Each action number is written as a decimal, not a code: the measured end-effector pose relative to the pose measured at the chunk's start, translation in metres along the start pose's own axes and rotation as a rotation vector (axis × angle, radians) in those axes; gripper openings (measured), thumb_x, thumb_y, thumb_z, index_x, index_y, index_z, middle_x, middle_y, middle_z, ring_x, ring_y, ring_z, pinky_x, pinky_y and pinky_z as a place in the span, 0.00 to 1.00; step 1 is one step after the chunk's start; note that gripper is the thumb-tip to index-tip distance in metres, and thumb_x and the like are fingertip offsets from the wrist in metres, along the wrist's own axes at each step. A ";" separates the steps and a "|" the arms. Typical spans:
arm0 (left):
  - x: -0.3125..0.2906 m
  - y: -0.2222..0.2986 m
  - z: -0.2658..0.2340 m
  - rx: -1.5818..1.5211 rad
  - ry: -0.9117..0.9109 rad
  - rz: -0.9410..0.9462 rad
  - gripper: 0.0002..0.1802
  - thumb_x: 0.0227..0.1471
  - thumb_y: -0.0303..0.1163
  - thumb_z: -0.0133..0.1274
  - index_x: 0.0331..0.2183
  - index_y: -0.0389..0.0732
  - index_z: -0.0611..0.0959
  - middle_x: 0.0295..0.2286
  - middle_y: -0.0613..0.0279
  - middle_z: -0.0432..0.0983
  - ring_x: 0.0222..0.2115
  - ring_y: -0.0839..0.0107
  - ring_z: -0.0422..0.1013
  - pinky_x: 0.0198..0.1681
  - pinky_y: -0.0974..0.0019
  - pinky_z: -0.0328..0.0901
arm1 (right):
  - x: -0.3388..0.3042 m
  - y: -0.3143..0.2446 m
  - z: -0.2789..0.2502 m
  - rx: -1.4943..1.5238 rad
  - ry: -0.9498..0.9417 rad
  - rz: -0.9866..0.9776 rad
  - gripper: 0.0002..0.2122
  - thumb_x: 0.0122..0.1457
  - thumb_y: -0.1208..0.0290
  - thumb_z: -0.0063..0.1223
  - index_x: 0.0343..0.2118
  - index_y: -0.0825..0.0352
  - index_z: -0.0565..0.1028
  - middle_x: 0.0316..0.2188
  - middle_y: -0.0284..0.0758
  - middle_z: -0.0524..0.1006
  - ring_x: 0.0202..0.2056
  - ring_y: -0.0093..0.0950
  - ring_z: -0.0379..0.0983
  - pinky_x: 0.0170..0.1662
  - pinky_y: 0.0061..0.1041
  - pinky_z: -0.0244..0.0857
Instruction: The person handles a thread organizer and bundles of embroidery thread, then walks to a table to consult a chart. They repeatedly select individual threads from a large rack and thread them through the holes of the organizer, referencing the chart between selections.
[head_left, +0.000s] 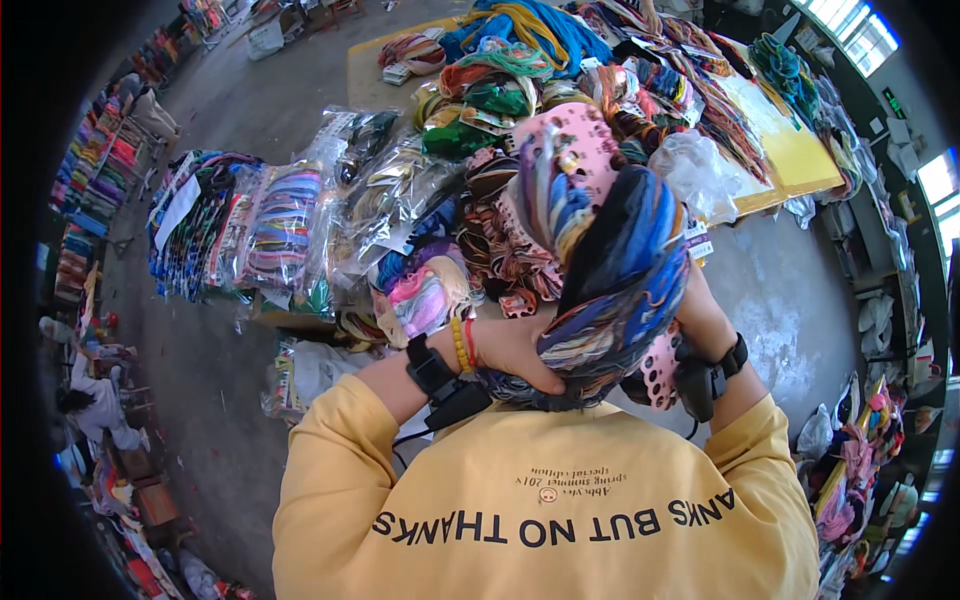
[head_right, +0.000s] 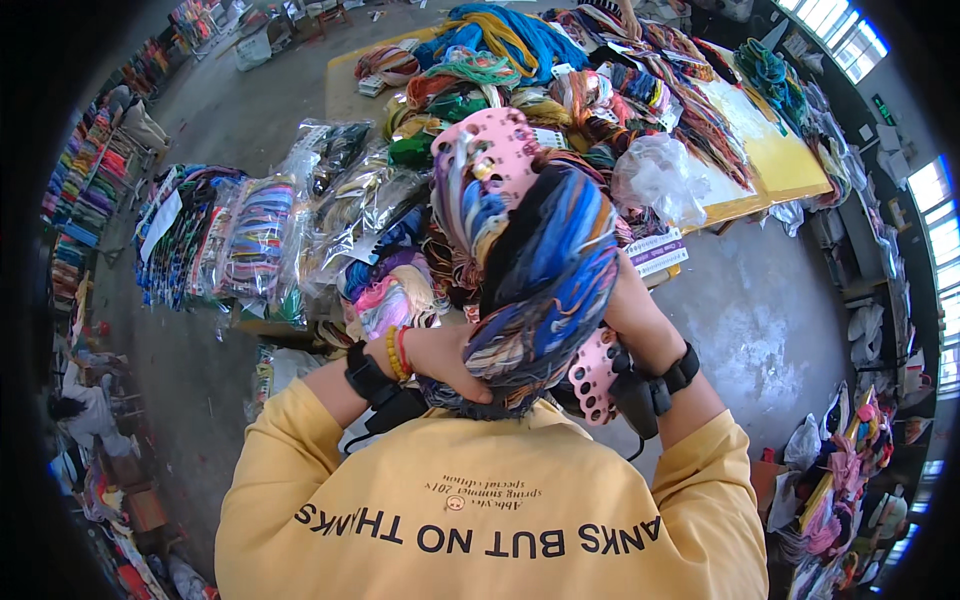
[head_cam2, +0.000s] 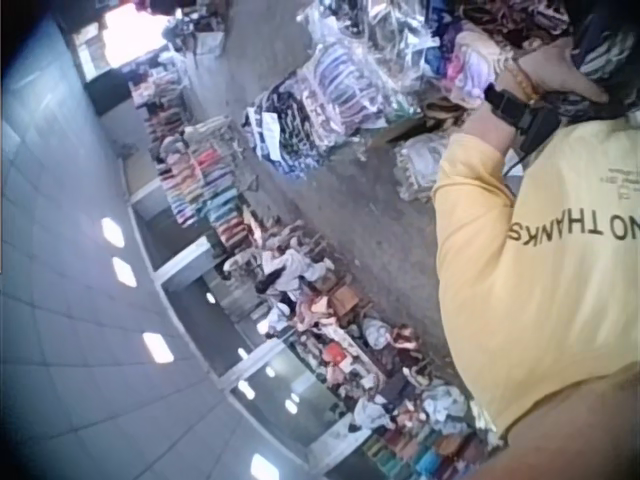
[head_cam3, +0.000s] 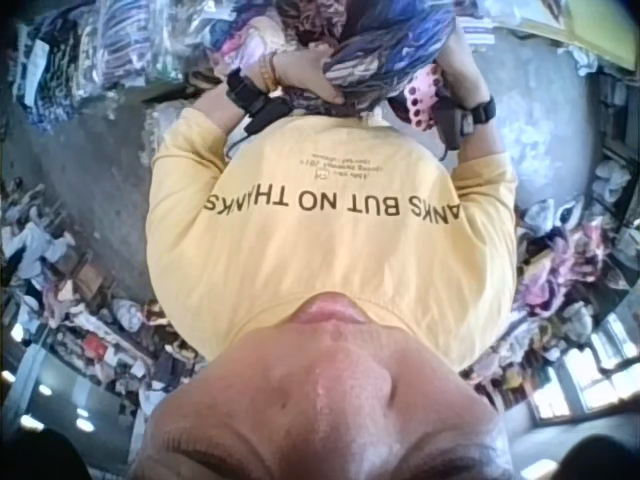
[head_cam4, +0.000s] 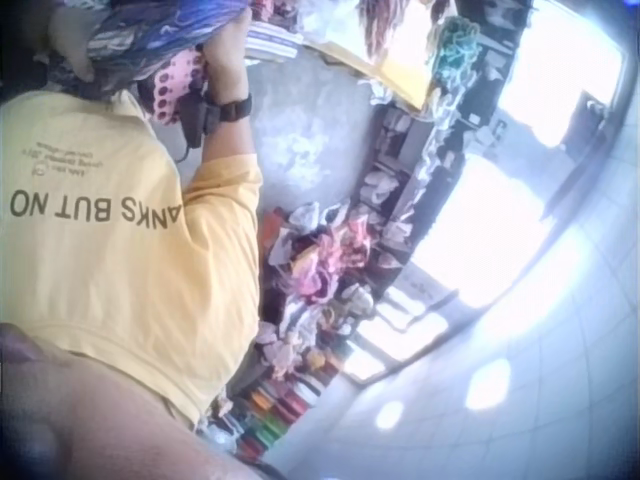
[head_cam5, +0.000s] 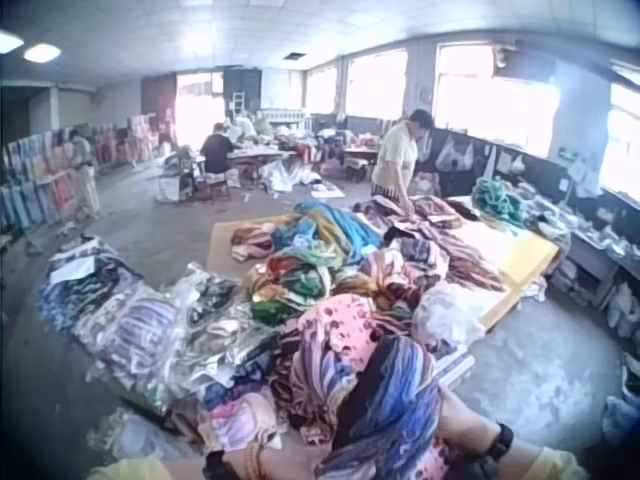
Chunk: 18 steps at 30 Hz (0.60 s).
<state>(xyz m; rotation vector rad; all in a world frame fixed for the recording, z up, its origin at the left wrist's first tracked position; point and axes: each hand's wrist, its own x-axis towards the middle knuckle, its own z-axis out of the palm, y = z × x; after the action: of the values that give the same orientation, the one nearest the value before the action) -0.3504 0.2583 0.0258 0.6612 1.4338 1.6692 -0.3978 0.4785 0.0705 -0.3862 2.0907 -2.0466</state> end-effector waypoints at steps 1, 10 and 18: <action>-0.004 0.002 -0.002 -0.002 -0.005 0.005 0.41 0.28 0.30 0.62 0.47 0.38 0.62 0.40 0.65 0.67 0.40 0.77 0.61 0.46 0.72 0.55 | 0.000 0.007 -0.008 -0.006 0.003 0.001 0.10 0.49 0.78 0.47 0.36 0.71 0.67 0.29 0.30 0.72 0.30 0.18 0.66 0.35 0.19 0.62; -0.057 0.107 -0.039 1.039 0.350 0.187 0.24 0.25 0.29 0.57 0.32 0.36 0.73 0.25 0.58 0.70 0.29 0.61 0.66 0.36 0.65 0.60 | -0.002 0.017 -0.028 0.212 0.024 0.129 0.13 0.54 0.74 0.41 0.42 0.70 0.64 0.35 0.32 0.72 0.34 0.20 0.67 0.39 0.19 0.62; -0.055 0.171 -0.035 1.627 0.772 0.945 0.14 0.32 0.33 0.54 0.28 0.44 0.74 0.30 0.67 0.70 0.34 0.64 0.64 0.46 0.57 0.49 | 0.021 0.018 -0.020 0.330 -0.040 0.138 0.13 0.54 0.73 0.41 0.42 0.70 0.64 0.35 0.33 0.71 0.35 0.20 0.67 0.39 0.19 0.62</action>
<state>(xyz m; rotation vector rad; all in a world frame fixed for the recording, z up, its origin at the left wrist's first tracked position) -0.3919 0.1906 0.1904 1.8668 3.3997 0.9081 -0.4248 0.4911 0.0538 -0.2203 1.6641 -2.2249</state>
